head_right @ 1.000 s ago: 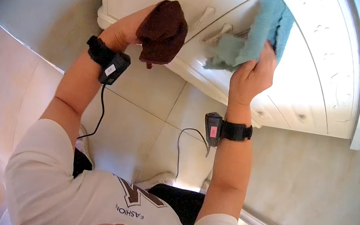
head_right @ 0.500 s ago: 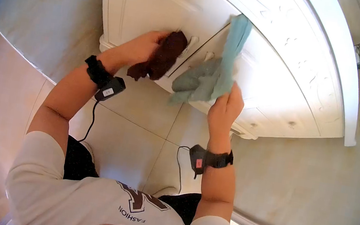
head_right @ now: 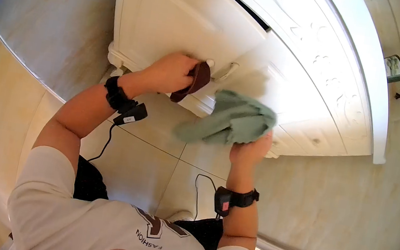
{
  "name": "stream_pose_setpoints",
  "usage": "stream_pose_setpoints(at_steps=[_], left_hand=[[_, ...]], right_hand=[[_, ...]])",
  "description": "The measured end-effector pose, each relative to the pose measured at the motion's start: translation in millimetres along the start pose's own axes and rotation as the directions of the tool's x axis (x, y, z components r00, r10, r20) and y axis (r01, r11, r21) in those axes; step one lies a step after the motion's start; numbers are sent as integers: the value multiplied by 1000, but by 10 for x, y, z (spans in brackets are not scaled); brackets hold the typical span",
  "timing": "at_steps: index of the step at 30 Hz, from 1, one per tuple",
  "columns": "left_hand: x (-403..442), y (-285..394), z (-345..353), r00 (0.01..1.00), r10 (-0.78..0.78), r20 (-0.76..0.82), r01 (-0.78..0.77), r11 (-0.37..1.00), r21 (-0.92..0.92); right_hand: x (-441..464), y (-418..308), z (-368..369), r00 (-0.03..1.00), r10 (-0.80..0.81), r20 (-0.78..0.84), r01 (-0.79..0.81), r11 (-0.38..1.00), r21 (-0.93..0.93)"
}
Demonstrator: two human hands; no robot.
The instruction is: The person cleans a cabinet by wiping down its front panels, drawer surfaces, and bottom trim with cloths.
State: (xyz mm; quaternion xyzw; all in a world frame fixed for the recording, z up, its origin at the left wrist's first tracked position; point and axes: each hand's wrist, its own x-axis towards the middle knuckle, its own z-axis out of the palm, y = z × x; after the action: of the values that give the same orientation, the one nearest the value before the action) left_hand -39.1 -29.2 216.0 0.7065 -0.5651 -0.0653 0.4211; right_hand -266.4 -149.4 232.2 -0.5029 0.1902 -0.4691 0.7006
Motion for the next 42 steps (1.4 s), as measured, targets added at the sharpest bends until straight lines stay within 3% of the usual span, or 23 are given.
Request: stream_pose_setpoints(at_steps=[3,6,7,8,9,10,12,13,16,17,20,26,27,29,32,36,42], left_hand=[[58,16,39,998,62,11,-62,998,11],[107,77,-19,997,49,54,-50,998,25],[104,103,-40,998,50,45,-51,998,30],[100,149,-69,998,39,43,-41,998,40],[111,229,-150,999,28,43,-30,998,56],[122,257,-171,999,20,35,-22,998,61],[157,294,-206,995,86,46,-90,991,95],[270,631,-485,996,70,59,-75,992,98],[334,736,-559,996,92,2,-91,990,103],[352,738,-580,995,87,54,-94,987,130],[275,703,-595,994,96,45,-102,982,161],[236,815,-700,994,109,24,-112,986,128],[218,825,-721,993,117,24,-119,986,119],[217,867,-802,987,57,151,-81,985,154],[299,828,-757,988,144,50,-149,979,139],[275,822,-762,988,139,70,-149,975,164],[227,854,-836,988,123,98,-135,982,129]], right_hand=[[289,-265,136,964,-227,139,246,959,-138],[451,-423,554,838,-432,332,545,663,-513],[504,-456,711,780,-476,406,624,535,-570],[535,-554,909,601,-482,637,773,147,-618],[559,-660,1126,371,-447,814,819,-256,-514],[624,-721,1235,364,-448,817,826,-250,-505],[756,-818,1413,200,-318,927,860,-397,-321],[840,-1187,1568,238,-303,923,879,-336,-337],[963,-1434,1908,195,-177,965,910,-335,-245],[985,-1494,2030,192,-130,973,914,-336,-225],[934,-1495,2455,146,-97,985,932,-319,-170],[998,-1349,3214,42,-41,998,868,-494,-57],[997,-1337,3208,47,-33,998,864,-500,-57],[1002,-1356,3206,167,-74,983,882,-435,-183],[1040,-1544,3012,196,-109,975,873,-434,-224],[923,-1703,2557,208,-182,961,890,-373,-263],[579,-1887,1839,326,-235,915,831,-390,-397]])
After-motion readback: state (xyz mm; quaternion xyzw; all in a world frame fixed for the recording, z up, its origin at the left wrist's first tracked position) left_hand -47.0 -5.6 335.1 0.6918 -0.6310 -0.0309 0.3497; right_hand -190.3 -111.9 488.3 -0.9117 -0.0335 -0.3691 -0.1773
